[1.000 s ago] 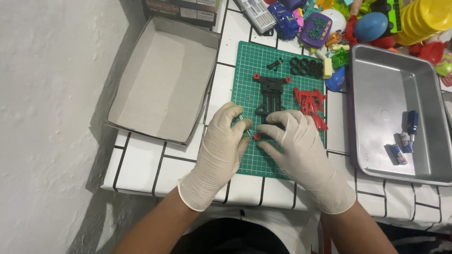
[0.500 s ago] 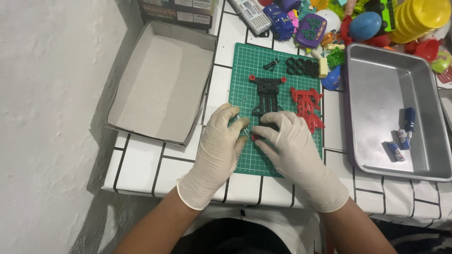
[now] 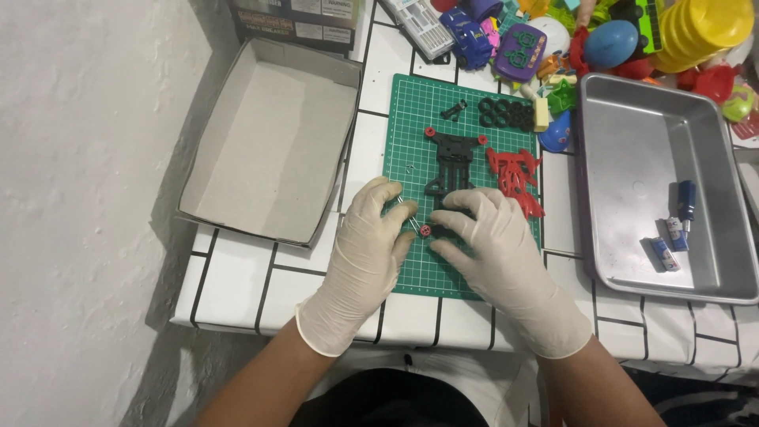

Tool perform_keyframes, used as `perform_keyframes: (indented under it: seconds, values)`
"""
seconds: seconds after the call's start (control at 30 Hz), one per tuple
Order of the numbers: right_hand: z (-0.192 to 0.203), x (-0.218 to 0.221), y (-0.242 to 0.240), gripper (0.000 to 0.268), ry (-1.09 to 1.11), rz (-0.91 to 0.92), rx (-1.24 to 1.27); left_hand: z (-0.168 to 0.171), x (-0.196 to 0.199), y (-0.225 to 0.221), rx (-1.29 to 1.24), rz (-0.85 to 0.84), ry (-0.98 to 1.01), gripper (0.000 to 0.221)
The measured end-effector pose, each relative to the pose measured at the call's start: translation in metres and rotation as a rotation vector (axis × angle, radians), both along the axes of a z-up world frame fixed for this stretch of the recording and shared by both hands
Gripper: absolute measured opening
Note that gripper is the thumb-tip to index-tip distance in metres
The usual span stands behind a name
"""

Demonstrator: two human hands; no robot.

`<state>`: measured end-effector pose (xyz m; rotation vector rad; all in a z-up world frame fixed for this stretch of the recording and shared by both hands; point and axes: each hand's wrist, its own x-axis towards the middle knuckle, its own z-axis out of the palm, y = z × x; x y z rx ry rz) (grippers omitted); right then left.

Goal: Assembling a plastic model car by installing gears, shafts, and other small components into the chassis on a cutting mat.

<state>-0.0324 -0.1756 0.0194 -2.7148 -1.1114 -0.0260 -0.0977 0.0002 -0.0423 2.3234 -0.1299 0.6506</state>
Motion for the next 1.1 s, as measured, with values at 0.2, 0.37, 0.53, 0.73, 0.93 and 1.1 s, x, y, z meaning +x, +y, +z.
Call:
perform_keyframes:
  seconds: [0.2, 0.37, 0.53, 0.73, 0.93, 1.1]
  values:
    - [0.005, 0.003, -0.015, 0.043, -0.085, -0.023, 0.044, 0.003, 0.002, -0.005, 0.031, -0.029, -0.026, 0.034]
    - [0.001, 0.007, -0.016, 0.042, -0.084, -0.022, 0.001, 0.006, 0.003, -0.013, -0.087, -0.05, -0.028, 0.024]
    - [-0.002, 0.009, -0.017, 0.04, -0.074, -0.021, -0.012, -0.003, 0.006, -0.012, -0.088, -0.056, 0.007, 0.017]
    - [-0.004, 0.012, -0.02, 0.04, -0.06, -0.014, -0.009, -0.012, 0.01, -0.01, 0.116, -0.021, 0.045, 0.014]
    - [-0.002, 0.012, -0.019, 0.039, -0.055, 0.004, -0.022, -0.003, 0.008, -0.012, 0.074, -0.041, 0.061, 0.01]
    - [-0.002, 0.011, -0.018, 0.039, -0.057, -0.004, -0.004, -0.003, 0.009, -0.013, 0.079, -0.045, 0.062, 0.013]
